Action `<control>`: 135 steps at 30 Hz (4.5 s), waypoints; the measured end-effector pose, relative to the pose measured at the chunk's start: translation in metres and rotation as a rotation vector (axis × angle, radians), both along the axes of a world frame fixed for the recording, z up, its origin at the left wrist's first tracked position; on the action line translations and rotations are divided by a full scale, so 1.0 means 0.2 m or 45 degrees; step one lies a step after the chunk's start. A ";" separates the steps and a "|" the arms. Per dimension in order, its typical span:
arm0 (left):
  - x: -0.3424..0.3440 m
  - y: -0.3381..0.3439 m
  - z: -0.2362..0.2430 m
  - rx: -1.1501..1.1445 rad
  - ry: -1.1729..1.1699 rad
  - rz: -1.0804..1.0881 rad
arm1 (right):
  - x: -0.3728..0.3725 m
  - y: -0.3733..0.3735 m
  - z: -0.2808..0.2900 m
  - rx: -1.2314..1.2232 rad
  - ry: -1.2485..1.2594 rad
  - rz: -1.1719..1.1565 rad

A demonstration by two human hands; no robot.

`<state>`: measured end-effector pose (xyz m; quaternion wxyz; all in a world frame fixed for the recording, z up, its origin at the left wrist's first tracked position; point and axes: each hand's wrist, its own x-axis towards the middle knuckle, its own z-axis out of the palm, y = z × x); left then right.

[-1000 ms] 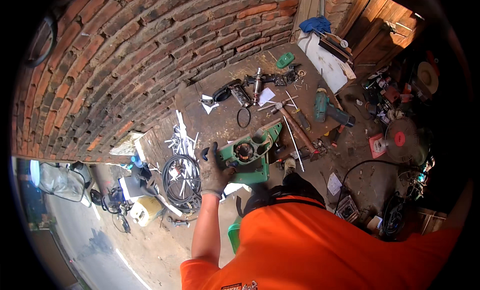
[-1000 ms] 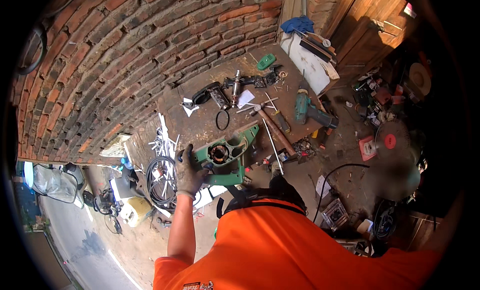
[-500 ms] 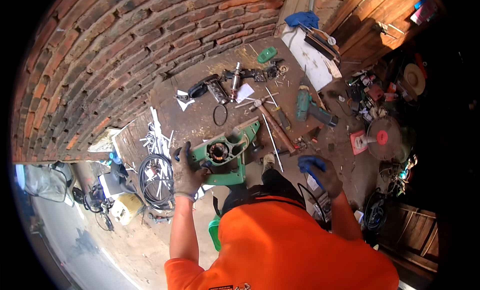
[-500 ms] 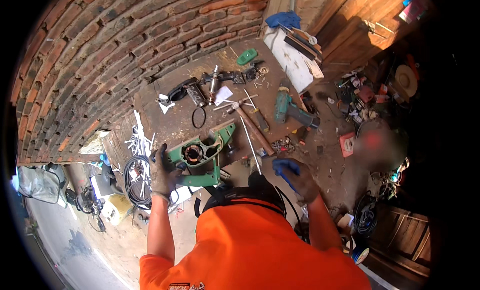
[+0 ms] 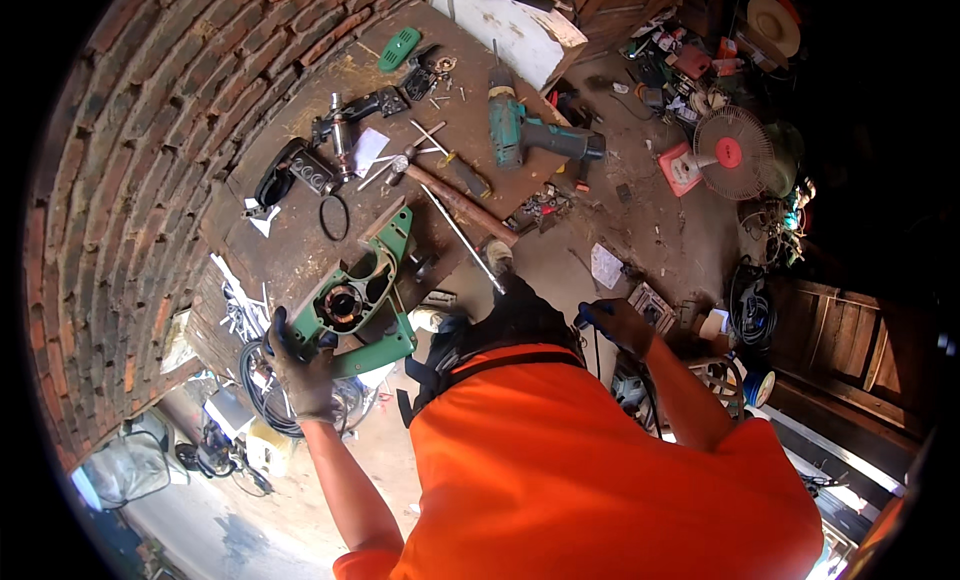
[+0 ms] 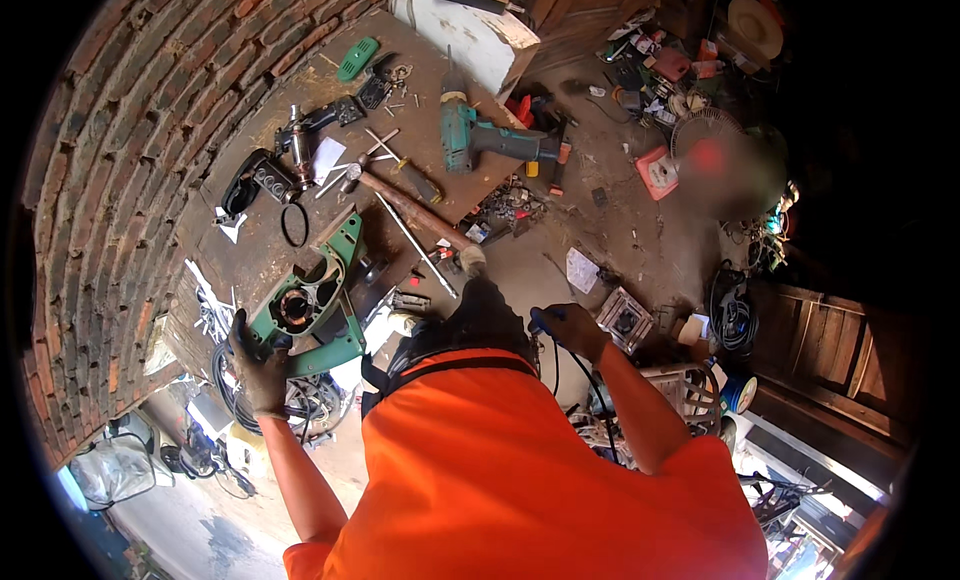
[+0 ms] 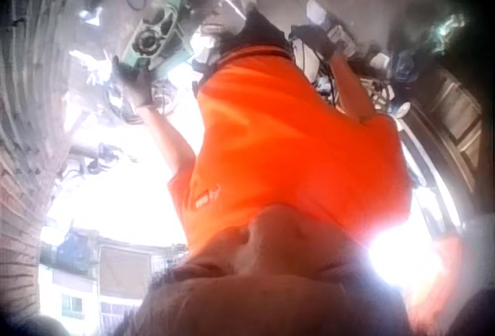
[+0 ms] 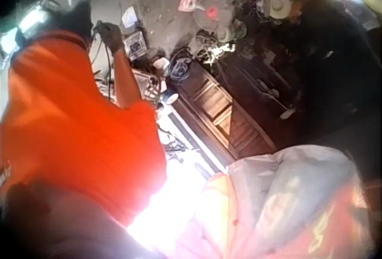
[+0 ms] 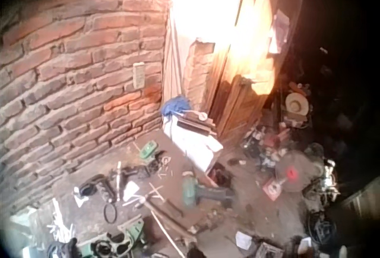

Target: The person uses a power drill to remove screws from a green metal housing component on a workbench. They then use a hammer to tap the component and continue to manipulate the housing and internal parts with gloved hands, appearing to disassemble or adjust the machinery.

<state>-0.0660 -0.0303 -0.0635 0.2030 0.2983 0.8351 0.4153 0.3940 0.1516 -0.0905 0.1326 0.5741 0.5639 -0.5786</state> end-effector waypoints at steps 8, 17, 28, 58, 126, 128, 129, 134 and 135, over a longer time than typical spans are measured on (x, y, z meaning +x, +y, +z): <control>-0.03 -0.04 -0.05 0.037 -0.126 -0.072 | 0.53 -0.45 -0.67 -0.526 -0.151 -0.447; -0.04 -0.03 -0.02 -0.132 0.026 -0.073 | 0.88 -0.08 -1.07 0.621 -0.373 -0.544; 0.00 -0.04 -0.04 -0.082 0.158 0.024 | -0.57 0.93 0.05 1.181 0.094 0.363; 0.09 -0.11 0.04 -0.003 0.292 0.070 | -0.92 0.41 0.85 0.214 0.760 0.415; 0.23 -0.04 -0.69 0.368 0.100 -0.029 | -0.97 -0.28 0.52 0.457 0.671 0.434; 0.25 -0.03 -0.74 0.489 -0.259 0.101 | -0.98 -0.29 0.53 0.444 0.698 0.426; 0.25 -0.01 -0.73 0.587 -0.490 0.195 | -0.98 -0.29 0.54 0.394 0.716 0.364; 0.28 0.04 -0.54 0.935 -0.962 0.421 | -0.99 -0.31 0.55 0.352 0.729 0.355; 0.28 0.04 -0.55 0.950 -0.936 0.408 | -0.99 -0.31 0.55 0.329 0.738 0.320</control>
